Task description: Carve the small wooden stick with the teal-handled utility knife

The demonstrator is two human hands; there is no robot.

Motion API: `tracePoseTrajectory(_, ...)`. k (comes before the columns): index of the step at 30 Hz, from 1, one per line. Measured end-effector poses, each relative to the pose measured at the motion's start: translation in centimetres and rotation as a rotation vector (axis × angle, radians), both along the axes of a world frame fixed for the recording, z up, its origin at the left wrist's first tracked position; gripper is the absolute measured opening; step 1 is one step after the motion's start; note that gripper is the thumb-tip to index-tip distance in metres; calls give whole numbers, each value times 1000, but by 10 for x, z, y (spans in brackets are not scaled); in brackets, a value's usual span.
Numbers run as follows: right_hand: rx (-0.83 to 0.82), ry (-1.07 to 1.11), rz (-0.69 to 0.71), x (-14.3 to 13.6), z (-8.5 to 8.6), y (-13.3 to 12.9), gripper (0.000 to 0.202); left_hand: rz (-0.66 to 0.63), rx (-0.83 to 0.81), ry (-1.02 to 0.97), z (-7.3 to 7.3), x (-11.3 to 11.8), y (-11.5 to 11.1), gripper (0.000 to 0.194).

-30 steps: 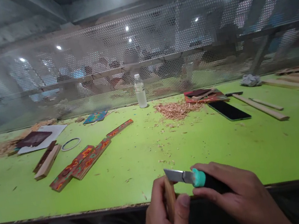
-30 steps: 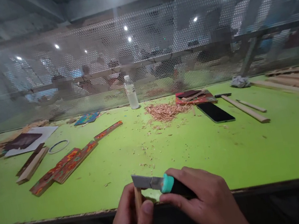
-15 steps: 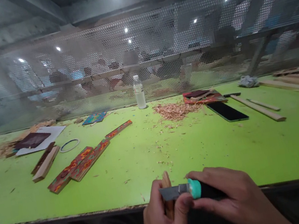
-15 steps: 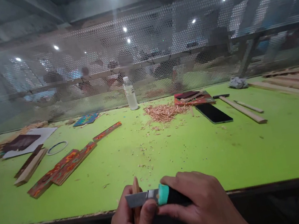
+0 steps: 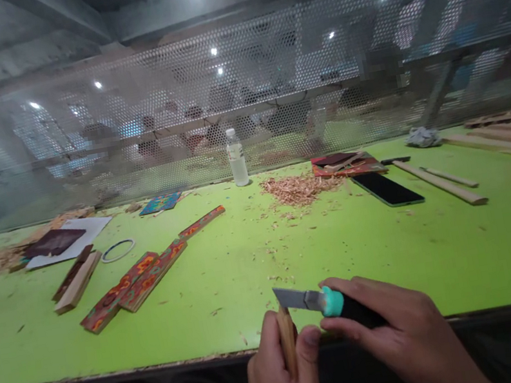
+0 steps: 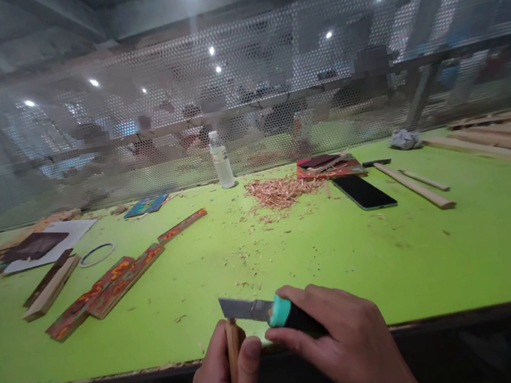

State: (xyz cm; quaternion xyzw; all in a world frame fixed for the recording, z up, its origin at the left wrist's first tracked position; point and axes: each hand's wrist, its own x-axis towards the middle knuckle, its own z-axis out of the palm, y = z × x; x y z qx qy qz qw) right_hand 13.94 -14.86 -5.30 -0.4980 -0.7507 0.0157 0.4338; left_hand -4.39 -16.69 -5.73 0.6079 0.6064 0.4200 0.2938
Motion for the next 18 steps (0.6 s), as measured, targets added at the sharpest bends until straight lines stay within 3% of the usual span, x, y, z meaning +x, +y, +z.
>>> tracePoseTrajectory(8, -71, -71, 204, 12, 4, 1, 43, -34, 65, -36, -3, -6, -3, 79)
tracePoseTrajectory(11, -44, -53, 195, 12, 4, 1, 44, -57, 76, -59, -1, -4, -1, 73)
tracePoseTrajectory(18, 13, 0, 87, 5, 0, -2, 39, 51, 78, -19, -4, 2, 0, 63)
